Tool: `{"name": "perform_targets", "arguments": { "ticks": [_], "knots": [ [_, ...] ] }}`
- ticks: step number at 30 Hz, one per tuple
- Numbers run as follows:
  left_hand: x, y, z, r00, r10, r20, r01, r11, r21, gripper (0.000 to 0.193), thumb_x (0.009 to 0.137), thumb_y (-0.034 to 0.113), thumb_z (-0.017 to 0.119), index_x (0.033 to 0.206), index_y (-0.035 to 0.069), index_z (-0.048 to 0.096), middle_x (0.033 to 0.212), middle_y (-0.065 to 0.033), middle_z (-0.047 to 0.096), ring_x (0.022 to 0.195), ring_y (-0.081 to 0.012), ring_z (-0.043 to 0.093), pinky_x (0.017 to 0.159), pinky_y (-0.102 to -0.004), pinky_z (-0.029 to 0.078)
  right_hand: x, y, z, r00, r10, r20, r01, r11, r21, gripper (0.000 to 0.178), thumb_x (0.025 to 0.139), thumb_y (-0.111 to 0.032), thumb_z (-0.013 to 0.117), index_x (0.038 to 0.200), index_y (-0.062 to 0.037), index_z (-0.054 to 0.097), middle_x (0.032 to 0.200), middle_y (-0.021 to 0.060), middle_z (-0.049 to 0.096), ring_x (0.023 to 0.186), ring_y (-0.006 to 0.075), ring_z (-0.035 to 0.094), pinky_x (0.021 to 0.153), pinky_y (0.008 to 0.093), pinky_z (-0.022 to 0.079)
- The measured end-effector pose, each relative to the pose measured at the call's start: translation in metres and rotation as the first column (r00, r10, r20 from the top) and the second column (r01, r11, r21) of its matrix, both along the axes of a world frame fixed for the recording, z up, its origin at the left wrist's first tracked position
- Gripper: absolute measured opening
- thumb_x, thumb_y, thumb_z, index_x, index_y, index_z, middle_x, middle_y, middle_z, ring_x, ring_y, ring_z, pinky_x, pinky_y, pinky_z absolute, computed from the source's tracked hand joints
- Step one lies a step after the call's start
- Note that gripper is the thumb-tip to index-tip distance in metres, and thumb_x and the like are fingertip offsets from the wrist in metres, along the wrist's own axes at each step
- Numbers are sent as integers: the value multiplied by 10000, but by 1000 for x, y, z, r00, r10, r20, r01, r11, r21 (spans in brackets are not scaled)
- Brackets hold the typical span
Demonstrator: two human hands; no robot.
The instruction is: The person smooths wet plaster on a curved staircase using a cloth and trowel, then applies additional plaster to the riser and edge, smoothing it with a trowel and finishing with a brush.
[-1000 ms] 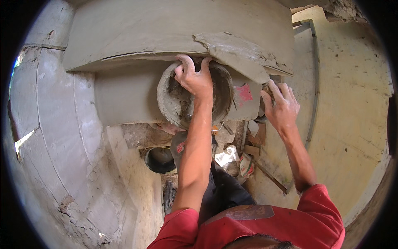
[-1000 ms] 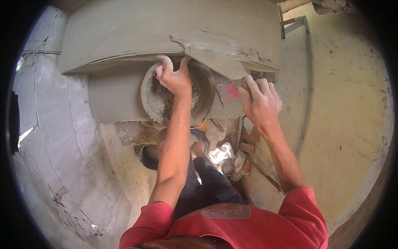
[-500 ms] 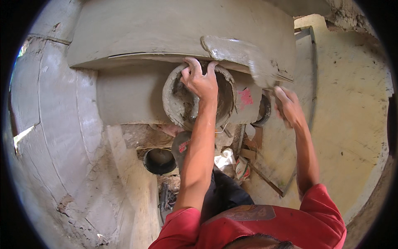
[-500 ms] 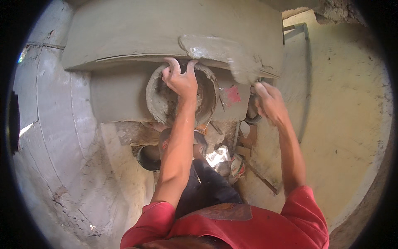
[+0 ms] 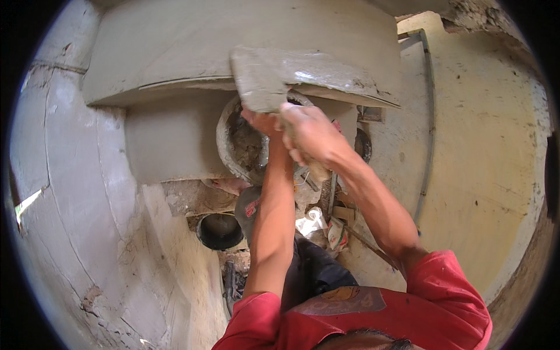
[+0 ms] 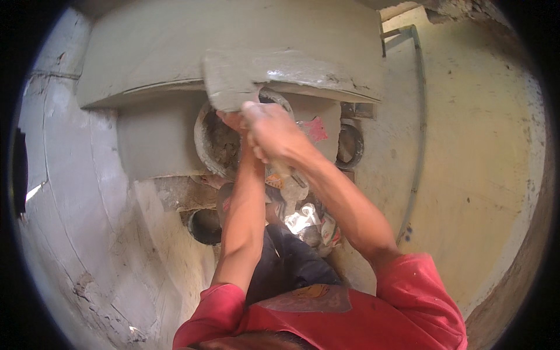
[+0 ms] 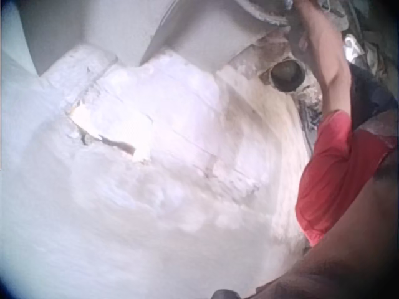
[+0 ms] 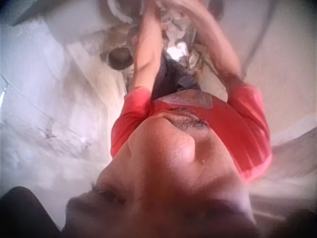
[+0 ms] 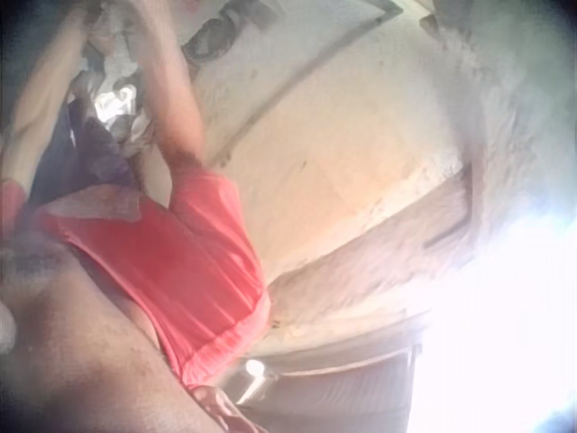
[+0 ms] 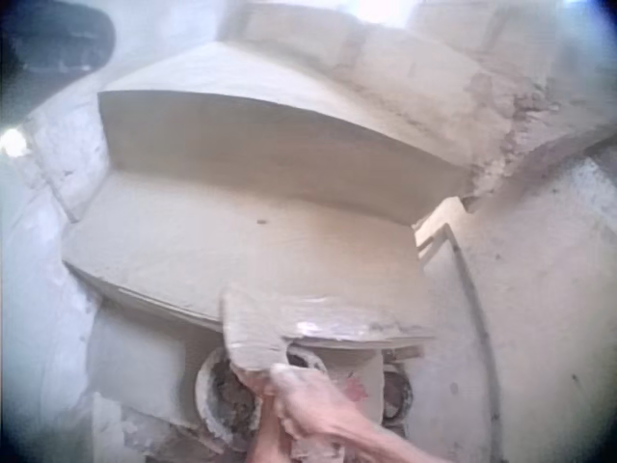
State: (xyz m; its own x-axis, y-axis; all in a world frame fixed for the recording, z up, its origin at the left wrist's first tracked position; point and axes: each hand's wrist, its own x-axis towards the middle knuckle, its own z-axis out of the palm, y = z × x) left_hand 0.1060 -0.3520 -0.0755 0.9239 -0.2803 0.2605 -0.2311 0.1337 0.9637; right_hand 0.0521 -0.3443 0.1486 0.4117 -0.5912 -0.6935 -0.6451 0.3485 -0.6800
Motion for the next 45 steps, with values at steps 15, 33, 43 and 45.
{"name": "perform_targets", "arguments": {
  "ticks": [15, 33, 43, 45],
  "knots": [
    [7, 3, 26, 949, 43, 312, -200, 847, 493, 901, 700, 370, 990, 1415, -74, 671, 828, -94, 684, 925, -288, 622, 864, -447, 468, -158, -18, 11, 841, -507, -189, 439, 843, -310, 538, 1142, -446, 406, 1043, 19, 659, 683, 67, 579, 475, 175, 530, 436, 356, 419],
    [12, 12, 40, 966, -86, 243, 0, 943, 333, 622, 968, 494, 729, 1392, 43, 676, 987, -138, 721, 930, -292, 658, 914, -474, 539, 8, -1, -13, 851, 332, -408, -517, 667, -536, 392, 1118, -267, 381, 1155, 2, 664, 1135, 338, 704, 1087, 529, 709, 972, 601, 580],
    [7, 6, 29, 945, 26, 325, -188, 858, 478, 868, 700, 357, 996, 1358, -117, 688, 832, -113, 705, 906, -306, 622, 842, -455, 465, -229, -14, -1, 738, -609, -290, 475, 774, -418, 502, 1141, -444, 445, 1043, -3, 662, 719, 55, 605, 561, 163, 548, 515, 358, 441],
    [10, 7, 37, 945, -16, 326, -152, 863, 482, 866, 691, 342, 995, 1340, -139, 683, 871, -147, 733, 895, -332, 630, 833, -480, 477, -244, 4, 7, 716, -641, -278, 422, 714, -559, 432, 1138, -404, 485, 1066, -18, 668, 733, 48, 608, 583, 154, 569, 535, 370, 463]
  ]
}}
